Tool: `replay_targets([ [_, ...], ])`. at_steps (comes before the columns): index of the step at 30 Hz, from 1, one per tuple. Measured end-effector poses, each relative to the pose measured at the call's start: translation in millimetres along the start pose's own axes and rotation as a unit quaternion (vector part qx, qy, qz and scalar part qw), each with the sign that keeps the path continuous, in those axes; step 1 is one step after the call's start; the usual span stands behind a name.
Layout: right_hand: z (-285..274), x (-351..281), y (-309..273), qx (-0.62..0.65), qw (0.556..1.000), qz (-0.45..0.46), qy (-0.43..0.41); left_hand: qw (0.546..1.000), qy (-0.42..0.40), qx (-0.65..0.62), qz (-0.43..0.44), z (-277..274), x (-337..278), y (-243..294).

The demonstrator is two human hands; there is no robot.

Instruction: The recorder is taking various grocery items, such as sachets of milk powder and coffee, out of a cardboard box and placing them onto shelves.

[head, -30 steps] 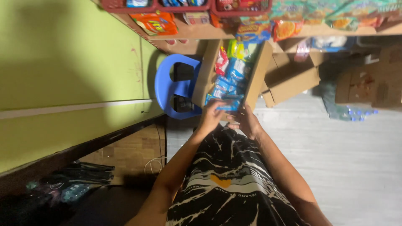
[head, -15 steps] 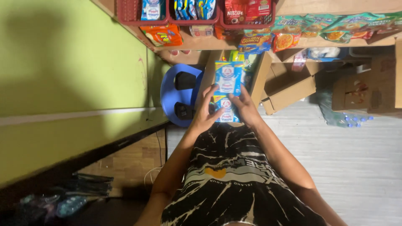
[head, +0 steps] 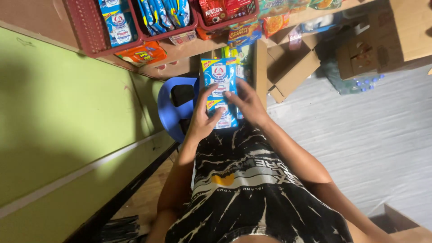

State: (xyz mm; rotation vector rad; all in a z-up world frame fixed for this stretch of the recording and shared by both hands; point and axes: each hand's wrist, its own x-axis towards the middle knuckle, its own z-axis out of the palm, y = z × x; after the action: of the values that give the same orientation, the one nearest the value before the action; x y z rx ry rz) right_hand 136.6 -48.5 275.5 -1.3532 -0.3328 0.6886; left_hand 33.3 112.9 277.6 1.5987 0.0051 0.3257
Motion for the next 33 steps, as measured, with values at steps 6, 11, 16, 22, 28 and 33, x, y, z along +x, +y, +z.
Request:
replay_targets([
  [6,6.8,-2.8,-8.7,-0.135,0.989,-0.056,0.016,1.000,0.012,-0.015,0.018,-0.2,20.2,-7.0],
  [11,13.0,1.2,-3.5,-0.048,0.997,-0.044,0.038,0.996,0.058,0.037,0.047,1.7,34.5,3.5],
  [16,20.2,4.1,-7.4,-0.037,0.996,-0.042,0.071,0.995,0.082,-0.016,0.052,-2.0,35.4,-3.9],
  [22,21.9,7.0,-4.4,-0.017,0.998,-0.027,0.063,0.990,0.128,-0.013,0.053,-8.6,34.8,-3.1],
  [28,24.3,10.3,6.8,-0.012,0.995,-0.057,0.079,0.985,0.158,0.031,0.061,-13.5,37.3,18.3],
  [33,31.3,16.9,-4.8,-0.022,0.996,-0.060,0.059,0.982,0.149,0.099,0.062,-14.5,36.6,19.0],
])
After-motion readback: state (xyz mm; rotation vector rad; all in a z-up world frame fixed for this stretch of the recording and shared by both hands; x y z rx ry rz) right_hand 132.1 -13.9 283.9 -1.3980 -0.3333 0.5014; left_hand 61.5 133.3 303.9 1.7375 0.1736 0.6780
